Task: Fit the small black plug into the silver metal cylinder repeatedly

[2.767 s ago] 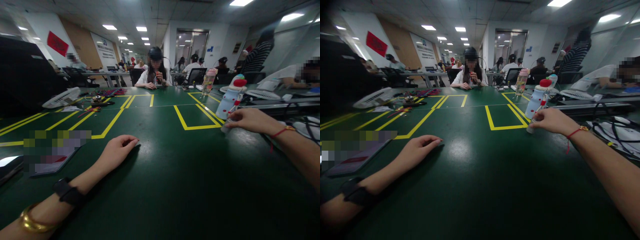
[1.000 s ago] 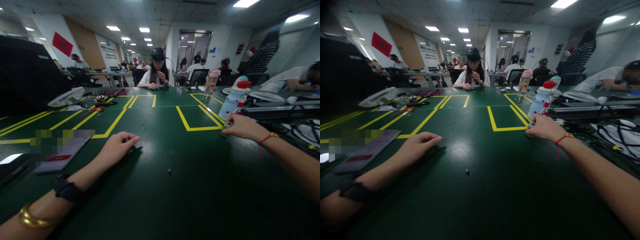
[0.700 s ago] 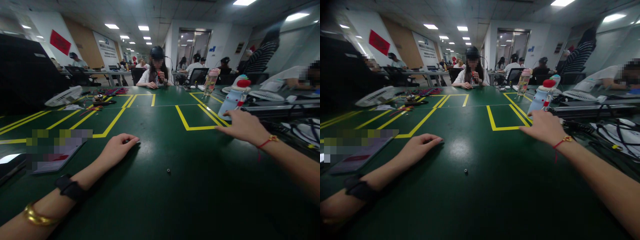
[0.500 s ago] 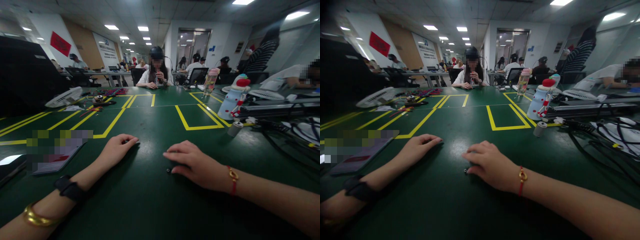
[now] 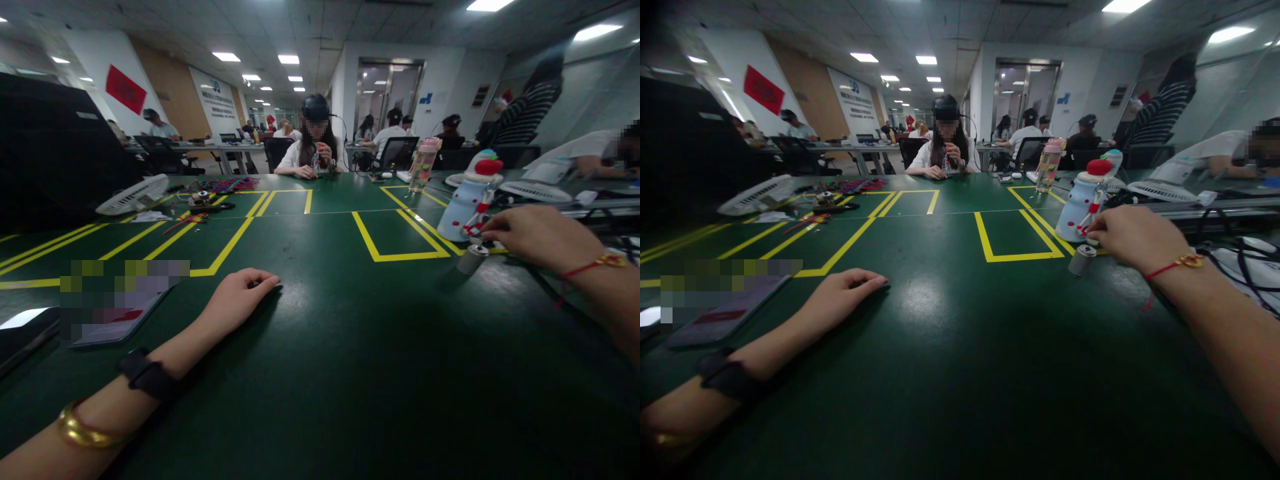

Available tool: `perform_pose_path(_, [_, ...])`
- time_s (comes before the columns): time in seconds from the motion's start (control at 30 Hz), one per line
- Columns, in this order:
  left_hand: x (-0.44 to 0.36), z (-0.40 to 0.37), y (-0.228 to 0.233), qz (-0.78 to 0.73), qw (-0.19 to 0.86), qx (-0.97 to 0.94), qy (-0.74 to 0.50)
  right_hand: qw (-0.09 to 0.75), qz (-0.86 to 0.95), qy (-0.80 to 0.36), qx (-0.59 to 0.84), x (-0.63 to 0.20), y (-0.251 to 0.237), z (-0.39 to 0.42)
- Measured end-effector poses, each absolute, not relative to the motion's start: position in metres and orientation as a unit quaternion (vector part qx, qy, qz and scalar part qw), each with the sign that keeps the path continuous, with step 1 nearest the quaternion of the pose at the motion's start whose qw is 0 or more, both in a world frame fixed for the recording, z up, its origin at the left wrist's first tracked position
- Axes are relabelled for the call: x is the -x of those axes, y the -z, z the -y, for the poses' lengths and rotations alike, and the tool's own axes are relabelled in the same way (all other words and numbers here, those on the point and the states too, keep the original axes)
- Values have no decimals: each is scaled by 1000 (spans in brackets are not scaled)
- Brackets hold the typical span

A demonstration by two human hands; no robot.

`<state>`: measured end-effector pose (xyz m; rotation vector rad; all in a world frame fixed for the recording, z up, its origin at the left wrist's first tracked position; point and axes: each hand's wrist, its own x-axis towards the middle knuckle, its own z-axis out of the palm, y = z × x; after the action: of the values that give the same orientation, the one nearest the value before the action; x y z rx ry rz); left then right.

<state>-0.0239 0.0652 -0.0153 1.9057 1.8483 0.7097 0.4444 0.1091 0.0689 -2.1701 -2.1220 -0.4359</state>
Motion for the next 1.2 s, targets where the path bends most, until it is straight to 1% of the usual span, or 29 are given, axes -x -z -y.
perform_pose_path(0.1, [24, -65, 16, -658, 193, -682, -256, -32, 681, 69, 728, -463, -66, -115])
perform_pose_path(0.23, [24, -64, 15, -658, 191, -683, -252, -55, 691, 63, 718, -458, -60, -119])
perform_pose_path(0.47, [24, -64, 16, -658, 195, -681, -256, -34, 686, 76, 722, -456, -61, -118])
perform_pose_path(0.63, [25, -65, 16, -657, 190, -685, -251, -1, 681, 74, 728, -459, -59, -119])
perform_pose_path(0.87, [24, -64, 14, -653, 192, -689, -247, -1, 703, 28, 710, -454, -62, -116])
perform_pose_path(1.0, [24, -64, 14, -654, 194, -687, -250, 7, 687, 24, 726, -455, -63, -116])
perform_pose_path(1.2, [23, -63, 14, -658, 194, -683, -251, -15, 678, 24, 734, -456, -62, -117])
